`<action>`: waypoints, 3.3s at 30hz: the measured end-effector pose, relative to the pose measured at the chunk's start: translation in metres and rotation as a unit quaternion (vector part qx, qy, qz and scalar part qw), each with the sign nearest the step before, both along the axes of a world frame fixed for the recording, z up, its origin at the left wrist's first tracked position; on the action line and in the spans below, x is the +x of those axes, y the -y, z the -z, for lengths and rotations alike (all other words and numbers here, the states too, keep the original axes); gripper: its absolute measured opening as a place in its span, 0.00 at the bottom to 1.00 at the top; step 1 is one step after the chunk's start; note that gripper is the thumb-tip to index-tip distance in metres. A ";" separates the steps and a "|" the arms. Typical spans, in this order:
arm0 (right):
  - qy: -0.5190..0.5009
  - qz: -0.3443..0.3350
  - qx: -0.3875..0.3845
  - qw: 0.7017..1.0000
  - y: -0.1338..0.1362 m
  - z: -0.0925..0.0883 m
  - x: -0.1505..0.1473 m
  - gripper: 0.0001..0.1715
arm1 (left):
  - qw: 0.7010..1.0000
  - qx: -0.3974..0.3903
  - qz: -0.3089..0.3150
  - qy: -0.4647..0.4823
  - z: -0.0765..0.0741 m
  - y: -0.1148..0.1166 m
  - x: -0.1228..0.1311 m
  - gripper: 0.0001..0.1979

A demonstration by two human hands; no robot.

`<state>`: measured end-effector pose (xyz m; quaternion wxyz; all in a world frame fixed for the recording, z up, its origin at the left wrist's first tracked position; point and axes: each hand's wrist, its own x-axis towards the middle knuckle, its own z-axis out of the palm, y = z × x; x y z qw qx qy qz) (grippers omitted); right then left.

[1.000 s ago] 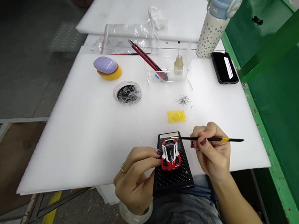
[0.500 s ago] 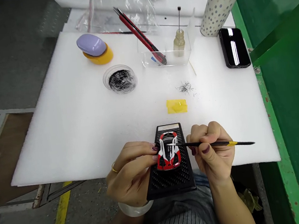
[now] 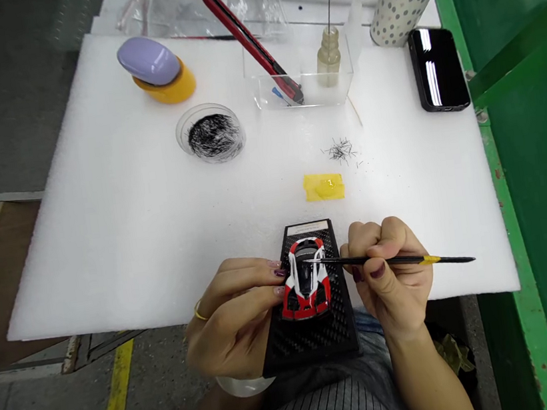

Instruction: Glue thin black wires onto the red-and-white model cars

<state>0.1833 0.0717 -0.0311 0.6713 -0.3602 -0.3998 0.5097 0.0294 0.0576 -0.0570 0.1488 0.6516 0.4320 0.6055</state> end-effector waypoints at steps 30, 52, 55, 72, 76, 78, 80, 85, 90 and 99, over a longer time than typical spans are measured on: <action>0.001 -0.014 -0.001 1.000 -0.002 0.000 -0.001 0.12 | 1.000 0.003 0.011 -0.005 0.000 0.000 -0.001 0.05; 0.051 0.002 -0.012 0.999 0.000 0.003 0.002 0.12 | 1.000 0.005 -0.008 -0.017 0.000 0.000 0.000 0.05; 0.044 0.004 -0.010 0.999 0.001 0.004 0.001 0.12 | 1.000 0.007 -0.006 -0.017 0.000 0.000 0.000 0.06; 0.101 0.141 -0.041 0.984 0.010 -0.013 0.058 0.07 | 0.993 0.032 0.051 -0.105 -0.025 -0.001 0.025 0.09; 0.215 0.127 -0.079 0.965 0.029 -0.026 0.080 0.15 | 0.989 0.057 0.053 -0.125 -0.024 -0.003 0.047 0.11; 0.296 0.078 -0.112 0.945 0.037 -0.036 0.085 0.10 | 0.988 0.066 0.054 -0.126 -0.021 -0.003 0.055 0.11; 0.376 0.011 -0.134 0.917 0.040 -0.045 0.087 0.09 | 0.988 0.068 0.059 -0.125 -0.019 -0.004 0.060 0.10; 0.465 -0.061 -0.128 0.874 0.038 -0.051 0.081 0.13 | 0.987 0.083 0.055 -0.123 -0.017 -0.003 0.065 0.09; 0.426 -0.023 -0.143 0.893 0.038 -0.040 0.084 0.18 | 0.988 0.076 0.057 -0.120 -0.021 0.000 0.057 0.07; 0.539 0.429 -0.317 0.652 0.033 -0.014 0.206 0.19 | 0.985 0.092 0.072 -0.129 -0.019 -0.017 0.023 0.06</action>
